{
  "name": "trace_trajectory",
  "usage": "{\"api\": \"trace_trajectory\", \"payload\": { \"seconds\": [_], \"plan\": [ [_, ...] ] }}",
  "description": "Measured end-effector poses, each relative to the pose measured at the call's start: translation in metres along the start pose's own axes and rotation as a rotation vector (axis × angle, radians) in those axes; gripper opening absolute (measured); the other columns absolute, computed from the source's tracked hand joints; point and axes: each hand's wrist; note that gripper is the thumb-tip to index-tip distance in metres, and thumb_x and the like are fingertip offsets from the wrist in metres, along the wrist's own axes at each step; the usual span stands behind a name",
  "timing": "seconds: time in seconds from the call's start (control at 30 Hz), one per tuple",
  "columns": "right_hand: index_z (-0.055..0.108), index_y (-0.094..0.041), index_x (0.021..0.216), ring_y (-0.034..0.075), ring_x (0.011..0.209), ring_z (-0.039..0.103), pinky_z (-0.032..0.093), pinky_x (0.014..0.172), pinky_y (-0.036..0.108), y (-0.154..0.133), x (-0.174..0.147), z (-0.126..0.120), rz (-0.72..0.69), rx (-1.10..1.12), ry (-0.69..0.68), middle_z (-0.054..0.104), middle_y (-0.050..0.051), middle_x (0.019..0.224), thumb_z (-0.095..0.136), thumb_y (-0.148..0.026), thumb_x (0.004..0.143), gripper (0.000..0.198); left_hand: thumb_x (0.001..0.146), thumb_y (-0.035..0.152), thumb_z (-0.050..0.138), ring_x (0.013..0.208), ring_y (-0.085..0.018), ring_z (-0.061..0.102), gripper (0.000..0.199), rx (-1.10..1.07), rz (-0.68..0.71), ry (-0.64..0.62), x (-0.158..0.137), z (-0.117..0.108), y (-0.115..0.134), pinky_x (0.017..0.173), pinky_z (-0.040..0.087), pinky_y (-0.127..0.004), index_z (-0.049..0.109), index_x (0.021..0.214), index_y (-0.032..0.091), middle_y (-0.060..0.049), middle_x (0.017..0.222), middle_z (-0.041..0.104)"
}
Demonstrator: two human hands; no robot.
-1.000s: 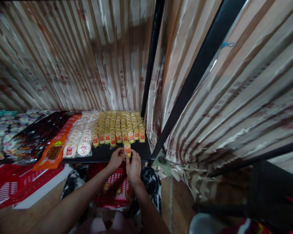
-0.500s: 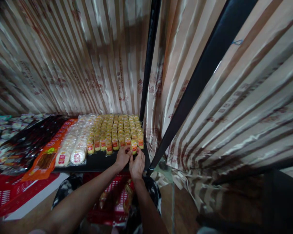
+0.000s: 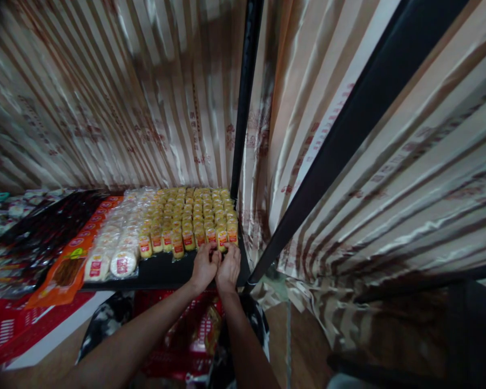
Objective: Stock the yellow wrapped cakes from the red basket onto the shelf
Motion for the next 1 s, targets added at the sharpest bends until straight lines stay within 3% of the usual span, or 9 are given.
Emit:
{"api": "trace_trajectory", "payload": {
  "seconds": [0.17,0.33,0.47,0.6,0.73,1.0],
  "plan": [
    [0.053,-0.021,0.101,0.022,0.101,0.049,0.044,0.085,0.038,-0.004,-0.001,-0.002,-0.022,-0.047,0.013,0.050,0.008,0.104,0.043,-0.027,0.079,0.025,0.081,0.014,0.045,0.096,-0.017,0.055,0.028,0.032,0.012,-0.030,-0.002,-0.003,-0.003,0.091,0.044,-0.031,0.058,0.105,0.018,-0.007,0.102,0.057],
    [0.053,-0.021,0.101,0.021,0.092,0.052,0.043,0.082,0.035,-0.006,-0.001,-0.003,0.028,-0.063,-0.009,0.053,0.007,0.098,0.040,-0.027,0.081,0.025,0.084,0.016,0.040,0.101,-0.017,0.054,0.031,0.003,0.081,-0.059,-0.007,-0.004,-0.002,0.095,0.042,-0.030,0.058,0.110,0.018,-0.007,0.106,0.057],
    [0.051,-0.019,0.110,0.019,0.082,0.055,0.046,0.075,0.033,-0.008,-0.001,-0.004,0.080,-0.039,-0.041,0.055,0.006,0.091,0.037,-0.029,0.083,0.032,0.086,0.021,0.039,0.104,-0.018,0.053,0.040,-0.012,0.057,-0.075,-0.005,-0.001,-0.001,0.097,0.040,-0.031,0.049,0.124,0.017,-0.009,0.110,0.056],
    [0.048,-0.019,0.120,0.019,0.083,0.055,0.046,0.075,0.033,-0.008,-0.002,-0.004,0.078,-0.053,-0.055,0.055,0.006,0.093,0.034,-0.031,0.085,0.039,0.086,0.023,0.038,0.112,-0.020,0.049,0.046,0.017,0.061,-0.093,-0.002,0.001,-0.001,0.099,0.038,-0.031,0.043,0.131,0.016,-0.012,0.123,0.050],
    [0.048,-0.020,0.122,0.019,0.083,0.056,0.046,0.076,0.032,-0.005,-0.003,-0.003,0.058,-0.063,-0.055,0.056,0.006,0.094,0.034,-0.033,0.087,0.040,0.087,0.023,0.037,0.110,-0.020,0.051,0.048,0.025,0.085,-0.106,-0.002,0.001,-0.002,0.097,0.040,-0.031,0.039,0.135,0.018,-0.011,0.122,0.051],
    [0.047,-0.022,0.128,0.019,0.090,0.056,0.047,0.076,0.031,0.002,-0.007,-0.001,-0.037,-0.122,-0.059,0.057,0.007,0.097,0.034,-0.025,0.086,0.044,0.087,0.026,0.038,0.103,-0.017,0.052,0.042,-0.004,0.069,-0.122,-0.003,0.002,-0.008,0.095,0.041,-0.027,0.050,0.127,0.024,-0.007,0.114,0.051]
  ]
}}
Point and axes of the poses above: each hand's wrist, its own x-axis towards the middle knuckle, its own z-axis out of the palm, y = z × x
